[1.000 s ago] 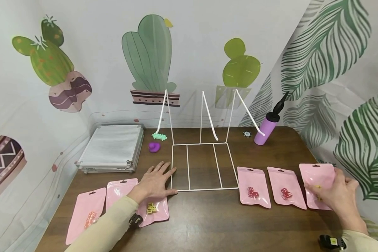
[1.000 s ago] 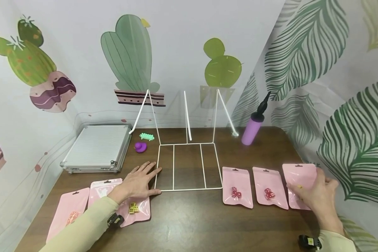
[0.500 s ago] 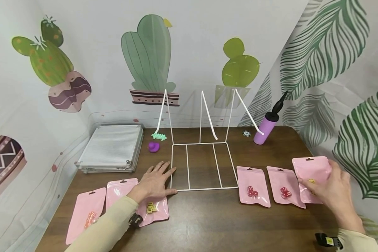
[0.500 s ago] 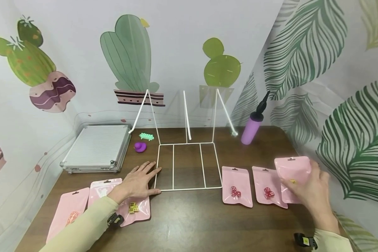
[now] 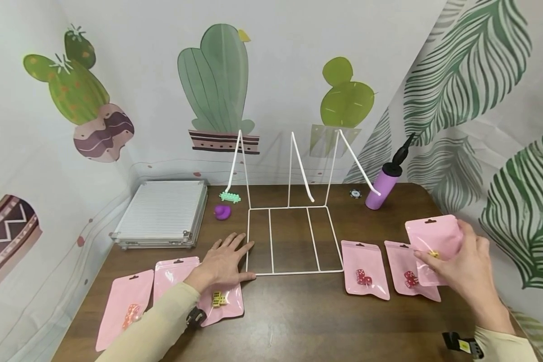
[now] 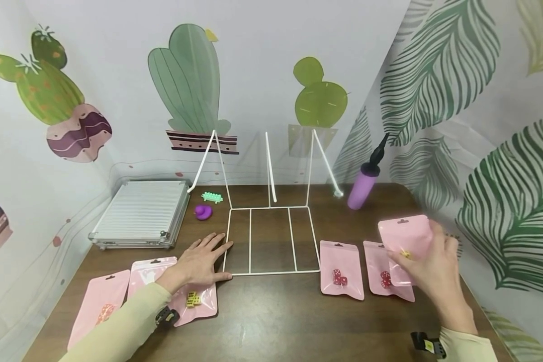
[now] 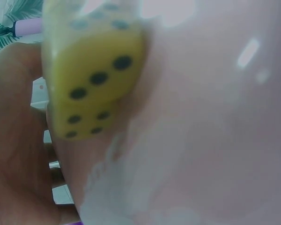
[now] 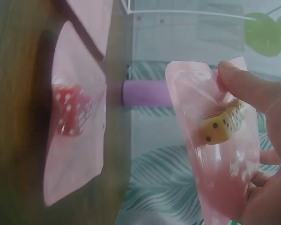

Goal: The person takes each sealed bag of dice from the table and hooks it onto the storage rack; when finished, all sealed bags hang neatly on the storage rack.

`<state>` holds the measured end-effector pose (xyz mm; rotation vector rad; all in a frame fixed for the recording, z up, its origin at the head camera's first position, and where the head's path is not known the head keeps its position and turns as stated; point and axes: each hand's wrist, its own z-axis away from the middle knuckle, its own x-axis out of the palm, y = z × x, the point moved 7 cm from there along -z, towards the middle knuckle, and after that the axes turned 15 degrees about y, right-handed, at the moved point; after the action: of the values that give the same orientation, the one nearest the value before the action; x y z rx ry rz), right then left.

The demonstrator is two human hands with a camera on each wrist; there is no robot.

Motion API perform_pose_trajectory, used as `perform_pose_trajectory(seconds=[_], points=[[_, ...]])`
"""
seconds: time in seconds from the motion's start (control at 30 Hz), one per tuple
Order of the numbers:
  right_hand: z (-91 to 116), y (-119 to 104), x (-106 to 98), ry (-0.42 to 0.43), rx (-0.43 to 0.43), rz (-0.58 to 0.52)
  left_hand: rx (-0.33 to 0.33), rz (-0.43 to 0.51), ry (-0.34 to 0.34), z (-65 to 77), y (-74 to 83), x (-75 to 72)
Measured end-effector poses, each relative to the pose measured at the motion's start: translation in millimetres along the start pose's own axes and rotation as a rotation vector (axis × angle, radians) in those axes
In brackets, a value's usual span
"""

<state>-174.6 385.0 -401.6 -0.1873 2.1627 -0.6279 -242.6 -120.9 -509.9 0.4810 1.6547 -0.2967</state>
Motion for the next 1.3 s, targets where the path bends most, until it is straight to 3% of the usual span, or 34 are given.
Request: perform_pose_trajectory(seconds=[0.33, 0.67, 1.3], points=[[4.9, -24.9, -1.5, 0.032, -0.024, -0.013, -0.015, 0.000, 0.005, -0.2, -0.6, -0.2], [10.5, -56.8, -6.2, 0.093, -0.117, -0.122, -0.015, -0.030, 0.014, -1.0, -2.4, -0.7], [24.7, -122.3, -2.5, 0.131, -0.245, -0.255, -0.019, -0.022, 0.010, -1.9, -3.2, 0.8]])
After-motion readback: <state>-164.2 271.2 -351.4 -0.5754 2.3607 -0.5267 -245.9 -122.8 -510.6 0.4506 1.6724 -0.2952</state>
